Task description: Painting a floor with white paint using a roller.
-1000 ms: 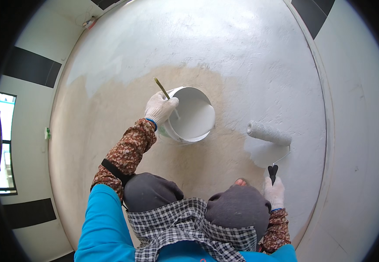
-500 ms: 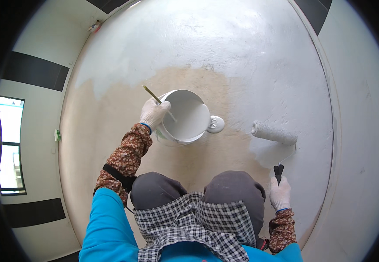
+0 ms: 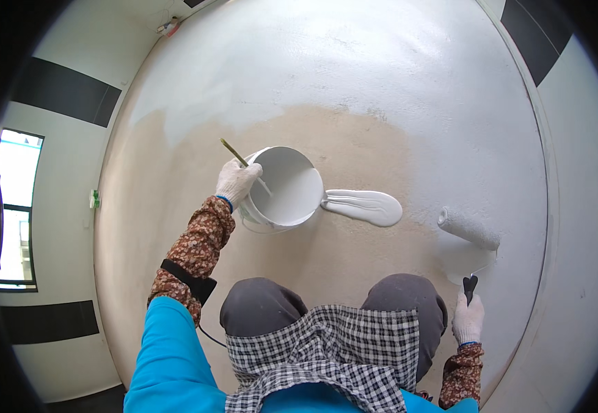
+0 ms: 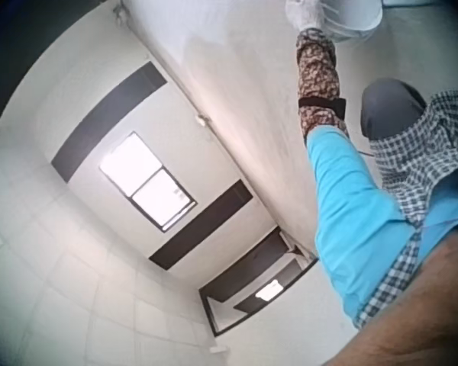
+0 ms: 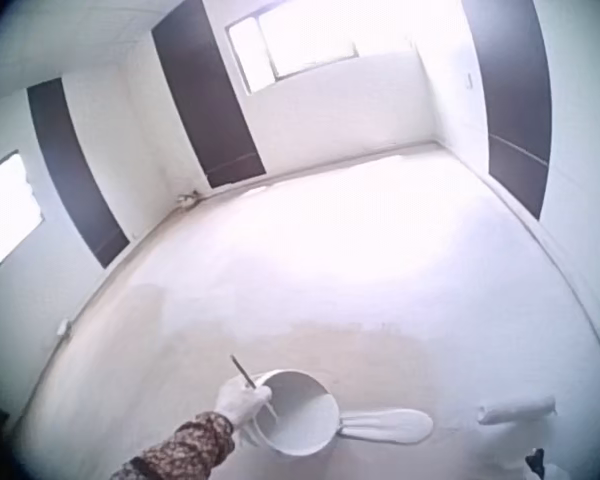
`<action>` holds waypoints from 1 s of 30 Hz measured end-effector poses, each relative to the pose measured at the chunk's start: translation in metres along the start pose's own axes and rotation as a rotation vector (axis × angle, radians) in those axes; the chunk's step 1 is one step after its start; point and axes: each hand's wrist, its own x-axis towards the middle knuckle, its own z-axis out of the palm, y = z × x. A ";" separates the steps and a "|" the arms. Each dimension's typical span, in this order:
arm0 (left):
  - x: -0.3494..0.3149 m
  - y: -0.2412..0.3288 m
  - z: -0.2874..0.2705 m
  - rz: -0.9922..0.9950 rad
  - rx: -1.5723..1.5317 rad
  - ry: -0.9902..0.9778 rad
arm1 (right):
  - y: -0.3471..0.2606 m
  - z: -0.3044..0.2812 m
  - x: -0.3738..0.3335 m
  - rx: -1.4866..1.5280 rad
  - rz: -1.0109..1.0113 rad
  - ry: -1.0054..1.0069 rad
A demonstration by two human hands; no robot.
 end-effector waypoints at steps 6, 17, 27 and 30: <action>0.023 -0.033 0.003 -0.037 -0.008 0.036 | 0.036 0.007 0.022 0.040 -0.004 -0.002; 0.073 -0.164 -0.016 -0.205 0.032 0.237 | 0.117 0.035 0.062 -0.085 0.086 -0.022; 0.085 -0.252 -0.063 -0.298 0.033 0.400 | 0.186 0.026 0.067 -0.232 0.125 0.007; 0.083 -0.290 -0.072 -0.379 -0.029 0.470 | 0.199 0.023 0.069 -0.267 0.210 -0.060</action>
